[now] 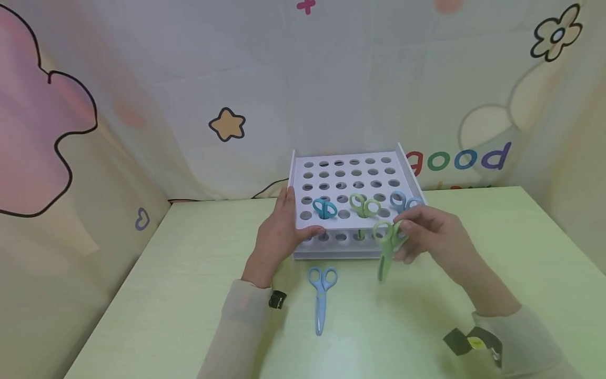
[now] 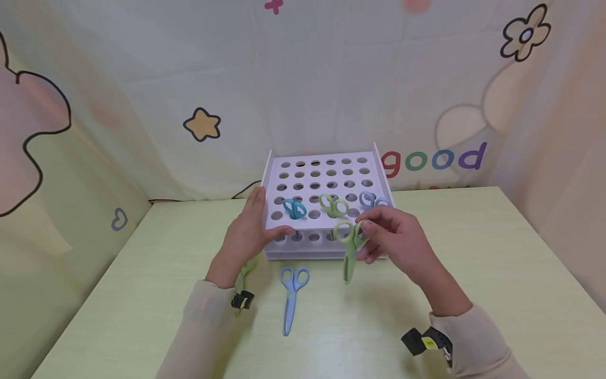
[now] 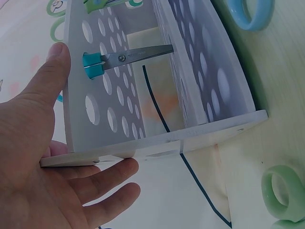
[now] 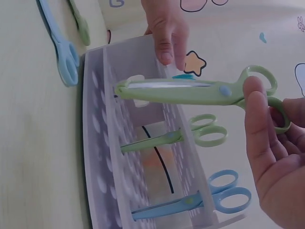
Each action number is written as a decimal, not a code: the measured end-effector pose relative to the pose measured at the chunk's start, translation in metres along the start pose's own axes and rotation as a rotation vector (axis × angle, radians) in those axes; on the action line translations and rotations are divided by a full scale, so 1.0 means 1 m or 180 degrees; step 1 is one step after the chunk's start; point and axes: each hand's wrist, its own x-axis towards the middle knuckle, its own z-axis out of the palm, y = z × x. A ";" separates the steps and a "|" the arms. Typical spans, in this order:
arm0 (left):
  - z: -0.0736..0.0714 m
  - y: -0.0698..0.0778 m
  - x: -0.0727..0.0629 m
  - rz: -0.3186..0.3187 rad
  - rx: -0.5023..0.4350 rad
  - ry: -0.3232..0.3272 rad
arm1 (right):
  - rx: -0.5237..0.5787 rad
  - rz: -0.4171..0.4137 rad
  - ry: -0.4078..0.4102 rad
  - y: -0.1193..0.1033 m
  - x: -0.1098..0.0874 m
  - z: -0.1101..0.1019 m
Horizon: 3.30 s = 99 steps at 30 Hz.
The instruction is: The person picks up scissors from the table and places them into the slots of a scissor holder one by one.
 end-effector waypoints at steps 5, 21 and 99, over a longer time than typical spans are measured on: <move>0.001 -0.001 -0.001 0.0004 0.0010 -0.0007 | 0.0297 -0.0108 0.0175 -0.006 0.001 -0.004; 0.000 -0.001 -0.001 -0.0015 -0.0013 -0.0042 | 0.1180 -0.0573 0.0645 -0.037 0.019 -0.021; 0.000 -0.002 0.001 -0.0003 -0.0117 -0.0027 | -0.1431 0.0532 0.0795 0.013 0.081 -0.063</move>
